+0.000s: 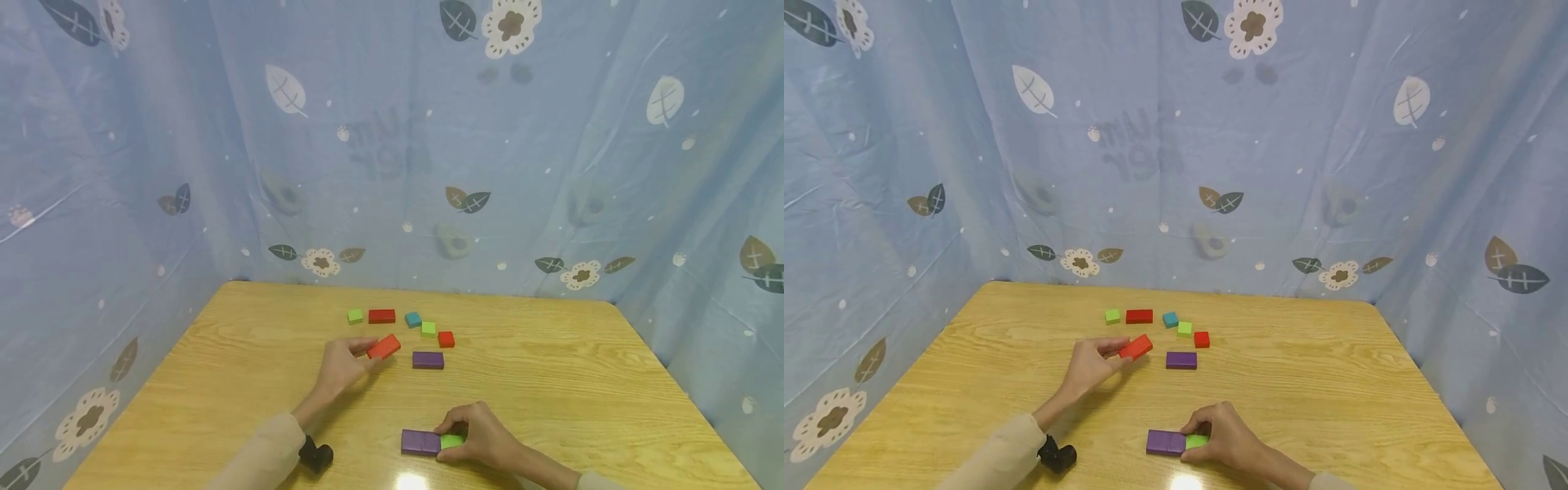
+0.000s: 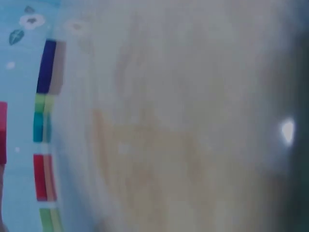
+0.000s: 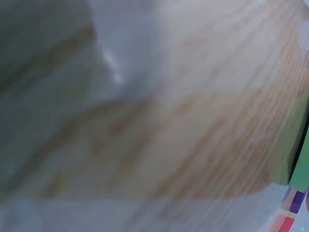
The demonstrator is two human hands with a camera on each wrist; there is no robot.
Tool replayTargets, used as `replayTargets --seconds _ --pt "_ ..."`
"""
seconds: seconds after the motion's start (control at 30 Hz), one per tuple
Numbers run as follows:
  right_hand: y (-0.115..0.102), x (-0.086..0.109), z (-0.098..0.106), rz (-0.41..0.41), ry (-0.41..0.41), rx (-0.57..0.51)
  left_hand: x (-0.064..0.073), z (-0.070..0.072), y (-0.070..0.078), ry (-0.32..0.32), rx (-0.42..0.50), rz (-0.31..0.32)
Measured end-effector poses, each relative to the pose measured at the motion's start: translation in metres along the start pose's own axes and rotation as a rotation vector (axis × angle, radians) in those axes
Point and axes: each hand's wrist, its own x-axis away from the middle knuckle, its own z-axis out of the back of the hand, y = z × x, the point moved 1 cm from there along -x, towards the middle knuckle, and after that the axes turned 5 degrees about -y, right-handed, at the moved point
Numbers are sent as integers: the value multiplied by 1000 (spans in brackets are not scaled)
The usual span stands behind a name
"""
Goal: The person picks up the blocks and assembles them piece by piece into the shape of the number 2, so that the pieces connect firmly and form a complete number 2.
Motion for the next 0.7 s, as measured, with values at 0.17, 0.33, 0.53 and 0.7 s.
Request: replayTargets --seconds 0.17,0.33,0.53,0.7 --pt "0 0 0 -8 0 7 9 -5 3 8 65 98" --pt "1 0 0 0 6 7 18 -12 7 -8 137 179" --pt "1 0 0 2 4 25 32 -22 16 -58 236 250" --pt "2 0 0 20 8 34 42 -30 21 -95 237 228"
